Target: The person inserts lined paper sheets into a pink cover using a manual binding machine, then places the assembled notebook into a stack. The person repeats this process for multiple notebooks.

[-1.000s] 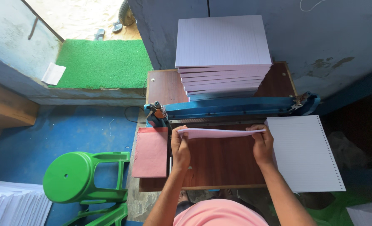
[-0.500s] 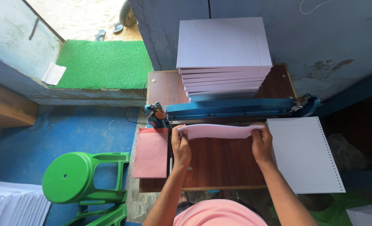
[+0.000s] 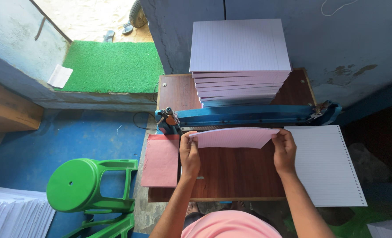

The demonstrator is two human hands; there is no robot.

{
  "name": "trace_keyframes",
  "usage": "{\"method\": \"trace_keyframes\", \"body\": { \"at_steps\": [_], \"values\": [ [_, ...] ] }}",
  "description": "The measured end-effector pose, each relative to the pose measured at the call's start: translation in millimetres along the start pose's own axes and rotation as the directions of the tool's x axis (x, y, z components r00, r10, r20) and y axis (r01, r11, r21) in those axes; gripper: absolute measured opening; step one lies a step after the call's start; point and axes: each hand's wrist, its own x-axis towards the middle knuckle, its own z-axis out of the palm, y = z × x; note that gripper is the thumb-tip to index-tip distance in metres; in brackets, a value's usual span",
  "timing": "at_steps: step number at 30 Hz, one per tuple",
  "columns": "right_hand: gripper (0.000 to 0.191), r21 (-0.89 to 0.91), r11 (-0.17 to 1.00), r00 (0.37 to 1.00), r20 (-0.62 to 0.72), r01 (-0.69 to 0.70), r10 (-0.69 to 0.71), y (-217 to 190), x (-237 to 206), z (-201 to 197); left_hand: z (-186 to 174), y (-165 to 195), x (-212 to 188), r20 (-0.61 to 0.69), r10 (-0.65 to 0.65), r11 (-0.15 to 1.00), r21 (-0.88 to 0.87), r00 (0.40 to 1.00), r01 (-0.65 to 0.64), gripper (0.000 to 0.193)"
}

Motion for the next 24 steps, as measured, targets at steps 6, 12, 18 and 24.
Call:
{"method": "trace_keyframes", "body": {
  "at_steps": [6,12,18,24],
  "values": [
    [0.018,-0.027,0.995,0.995,0.021,0.099,-0.099,0.9,-4.6,-16.3,-9.4,13.1,-1.0,-0.022,0.029,0.989,0.144,0.999,-0.026,0.010],
    [0.019,0.084,0.988,0.987,0.106,-0.133,0.124,-4.1,-5.1,-23.1,-17.9,24.6,-4.3,0.024,0.188,0.914,0.362,0.982,-0.184,0.009],
    [0.022,0.129,0.987,0.986,0.147,-0.093,0.074,-8.9,-5.3,-24.1,-17.2,21.6,-3.7,0.025,-0.055,0.984,0.173,0.998,0.050,0.013],
    [0.030,0.100,0.994,0.984,0.176,-0.040,0.021,-4.8,-6.5,-25.4,-14.4,19.7,-6.5,-0.022,0.087,0.938,0.340,0.996,-0.074,0.019]
  ]
}}
